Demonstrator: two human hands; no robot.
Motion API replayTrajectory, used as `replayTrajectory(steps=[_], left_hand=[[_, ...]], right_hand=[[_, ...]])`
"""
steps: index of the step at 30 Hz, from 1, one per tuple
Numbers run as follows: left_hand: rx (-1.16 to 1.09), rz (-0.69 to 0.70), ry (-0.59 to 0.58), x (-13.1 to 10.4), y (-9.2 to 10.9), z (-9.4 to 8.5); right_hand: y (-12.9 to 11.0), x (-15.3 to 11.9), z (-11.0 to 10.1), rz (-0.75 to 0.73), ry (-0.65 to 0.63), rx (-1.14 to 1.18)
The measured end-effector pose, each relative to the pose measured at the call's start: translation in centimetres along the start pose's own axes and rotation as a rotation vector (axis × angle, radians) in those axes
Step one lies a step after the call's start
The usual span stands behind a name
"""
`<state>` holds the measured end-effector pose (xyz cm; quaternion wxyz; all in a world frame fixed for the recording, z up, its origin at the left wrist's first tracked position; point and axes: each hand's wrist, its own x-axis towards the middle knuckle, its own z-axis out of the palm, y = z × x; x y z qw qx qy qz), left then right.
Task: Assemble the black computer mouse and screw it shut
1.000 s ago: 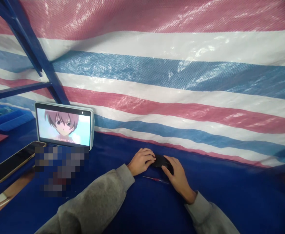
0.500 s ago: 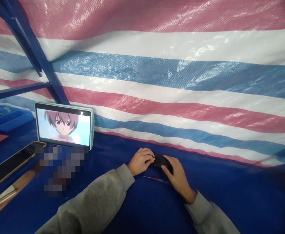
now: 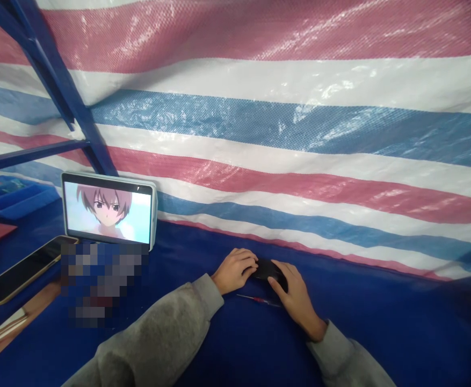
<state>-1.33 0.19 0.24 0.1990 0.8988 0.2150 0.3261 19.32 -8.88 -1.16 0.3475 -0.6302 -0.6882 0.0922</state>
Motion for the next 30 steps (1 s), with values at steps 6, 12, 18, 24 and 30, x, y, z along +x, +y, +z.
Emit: replayTrajectory(steps=[6, 12, 18, 24, 30], left_hand=[[0.014, -0.004, 0.005, -0.25, -0.25, 0.28], [0.027, -0.014, -0.018, -0.21, -0.26, 0.3], [0.098, 0.001, -0.086, -0.16, 0.26, -0.06], [0.118, 0.006, -0.125, -0.1, 0.54, -0.3], [0.152, -0.005, -0.152, -0.07, 0.38, -0.18]], right_hand=[[-0.1, 0.04, 0.02, -0.013, 0.027, -0.011], [-0.22, 0.06, -0.09, 0.001, 0.014, 0.01], [-0.12, 0.06, -0.11, 0.016, 0.001, 0.011], [-0.43, 0.11, -0.34, 0.03, -0.015, 0.017], [-0.17, -0.05, -0.21, 0.059, -0.021, 0.034]])
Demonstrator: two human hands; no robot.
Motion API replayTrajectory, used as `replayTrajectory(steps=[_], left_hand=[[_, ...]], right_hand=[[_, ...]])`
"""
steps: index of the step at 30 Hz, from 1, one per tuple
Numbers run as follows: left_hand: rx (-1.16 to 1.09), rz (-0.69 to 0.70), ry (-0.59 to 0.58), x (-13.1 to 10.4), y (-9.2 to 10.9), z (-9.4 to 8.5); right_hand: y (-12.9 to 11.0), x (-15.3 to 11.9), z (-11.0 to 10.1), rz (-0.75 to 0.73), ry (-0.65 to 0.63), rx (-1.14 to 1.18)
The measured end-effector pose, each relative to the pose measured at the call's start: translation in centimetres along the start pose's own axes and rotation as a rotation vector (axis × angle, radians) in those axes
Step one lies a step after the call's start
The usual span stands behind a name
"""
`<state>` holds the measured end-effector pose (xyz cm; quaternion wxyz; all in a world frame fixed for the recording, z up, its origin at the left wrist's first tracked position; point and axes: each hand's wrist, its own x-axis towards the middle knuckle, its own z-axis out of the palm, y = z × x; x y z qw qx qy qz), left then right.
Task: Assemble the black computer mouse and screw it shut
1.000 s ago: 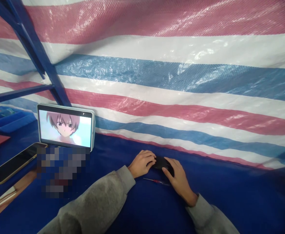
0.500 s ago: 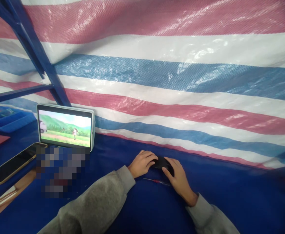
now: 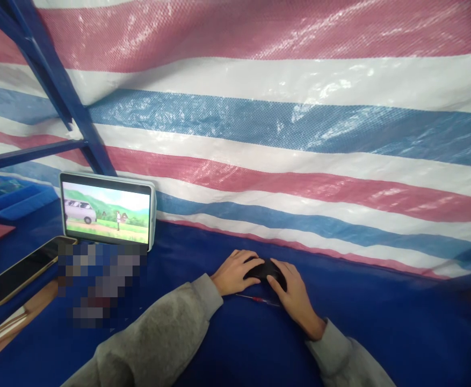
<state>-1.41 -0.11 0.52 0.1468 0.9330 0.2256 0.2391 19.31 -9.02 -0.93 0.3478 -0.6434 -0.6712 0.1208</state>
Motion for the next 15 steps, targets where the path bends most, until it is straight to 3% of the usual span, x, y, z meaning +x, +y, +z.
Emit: replayTrajectory(steps=[9, 13, 15], left_hand=[[-0.007, -0.126, 0.149, 0.18, 0.26, -0.11], [0.011, -0.178, 0.174, 0.14, 0.3, -0.39], [0.031, -0.134, 0.153, 0.07, 0.33, -0.48]], right_hand=[[0.39, -0.04, 0.32, 0.027, 0.053, 0.104], [0.31, -0.01, 0.21, 0.109, 0.043, 0.092], [0.19, -0.02, 0.28, 0.103, 0.046, 0.071]])
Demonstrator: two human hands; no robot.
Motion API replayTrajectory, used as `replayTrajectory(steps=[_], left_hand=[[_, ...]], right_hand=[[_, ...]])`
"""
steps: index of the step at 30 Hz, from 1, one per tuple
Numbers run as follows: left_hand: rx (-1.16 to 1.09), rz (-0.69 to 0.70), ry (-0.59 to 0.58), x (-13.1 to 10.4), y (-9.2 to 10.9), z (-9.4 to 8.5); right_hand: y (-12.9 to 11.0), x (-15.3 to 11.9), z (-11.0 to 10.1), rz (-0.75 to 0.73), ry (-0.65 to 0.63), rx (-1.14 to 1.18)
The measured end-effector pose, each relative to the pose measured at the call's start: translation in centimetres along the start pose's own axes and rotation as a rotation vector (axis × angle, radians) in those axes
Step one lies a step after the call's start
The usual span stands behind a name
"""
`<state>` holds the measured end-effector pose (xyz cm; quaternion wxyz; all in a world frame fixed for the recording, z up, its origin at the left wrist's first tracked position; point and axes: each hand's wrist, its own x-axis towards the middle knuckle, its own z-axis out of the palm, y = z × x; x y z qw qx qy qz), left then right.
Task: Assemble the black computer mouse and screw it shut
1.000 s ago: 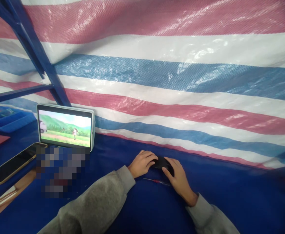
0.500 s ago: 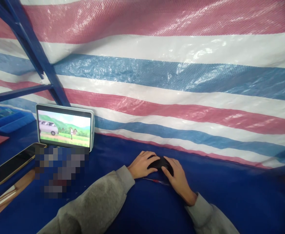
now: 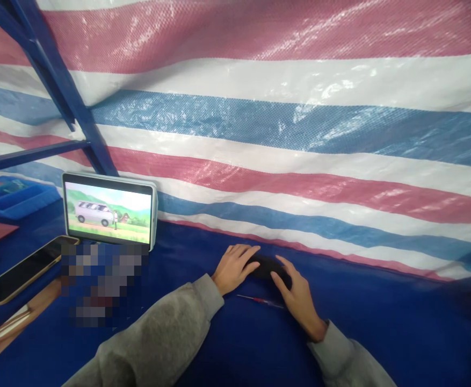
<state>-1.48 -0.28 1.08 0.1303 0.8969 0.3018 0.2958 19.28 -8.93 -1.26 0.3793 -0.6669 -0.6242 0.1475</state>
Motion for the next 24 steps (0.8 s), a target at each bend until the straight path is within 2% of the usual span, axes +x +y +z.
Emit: replayTrajectory(steps=[4, 8, 10, 12, 16, 20, 24], left_hand=[[0.016, 0.184, -0.113, -0.2, -0.1, 0.2], [0.0, 0.14, -0.132, -0.2, -0.4, 0.6], [-0.004, 0.104, -0.114, -0.1, -0.4, 0.6], [-0.01, 0.087, -0.088, -0.1, -0.4, 0.6], [-0.037, 0.102, -0.043, -0.1, -0.6, 0.8], [-0.066, 0.118, -0.004, -0.1, -0.7, 1.1], [-0.079, 0.089, 0.009, 0.0, -0.9, 1.3]], right_hand=[[-0.5, 0.1, -0.1, -0.061, -0.005, -0.074], [-2.0, 0.7, -2.1, -0.101, 0.104, -0.192], [-3.1, 1.0, -3.8, -0.147, -0.025, -0.224], [-4.2, 1.0, -5.3, -0.185, -0.259, -0.304], [-5.1, 0.4, -6.2, -0.198, -0.518, -0.475], [-5.2, 0.2, -6.0, -0.207, -0.628, -0.537], [-6.1, 0.6, -6.2, -0.2, -0.656, -0.531]])
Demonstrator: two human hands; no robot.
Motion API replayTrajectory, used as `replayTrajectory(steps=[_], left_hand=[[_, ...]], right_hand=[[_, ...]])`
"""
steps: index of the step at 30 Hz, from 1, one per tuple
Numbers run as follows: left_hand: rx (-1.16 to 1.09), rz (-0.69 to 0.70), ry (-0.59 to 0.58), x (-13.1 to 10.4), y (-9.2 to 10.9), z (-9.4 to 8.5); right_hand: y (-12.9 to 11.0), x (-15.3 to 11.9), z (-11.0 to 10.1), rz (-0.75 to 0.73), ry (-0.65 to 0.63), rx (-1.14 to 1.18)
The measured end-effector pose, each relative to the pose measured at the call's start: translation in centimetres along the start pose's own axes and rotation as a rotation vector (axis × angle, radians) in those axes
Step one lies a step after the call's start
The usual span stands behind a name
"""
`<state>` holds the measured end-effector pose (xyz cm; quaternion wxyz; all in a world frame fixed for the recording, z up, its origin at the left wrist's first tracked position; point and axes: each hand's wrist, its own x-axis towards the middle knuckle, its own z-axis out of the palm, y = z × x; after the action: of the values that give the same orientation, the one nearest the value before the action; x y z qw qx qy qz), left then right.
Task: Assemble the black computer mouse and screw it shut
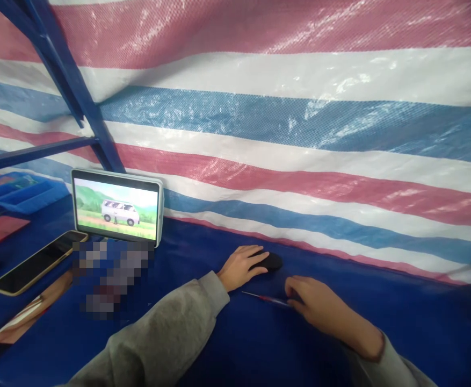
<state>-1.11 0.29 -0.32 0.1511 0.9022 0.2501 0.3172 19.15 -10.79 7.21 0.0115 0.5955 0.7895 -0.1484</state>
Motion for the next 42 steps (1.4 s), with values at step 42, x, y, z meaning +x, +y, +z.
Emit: replayTrajectory(steps=[42], left_hand=[[0.109, 0.141, -0.039, 0.0, 0.2, 0.0]], right_hand=[[0.2, 3.1, -6.3, 0.082, 0.577, 0.063]])
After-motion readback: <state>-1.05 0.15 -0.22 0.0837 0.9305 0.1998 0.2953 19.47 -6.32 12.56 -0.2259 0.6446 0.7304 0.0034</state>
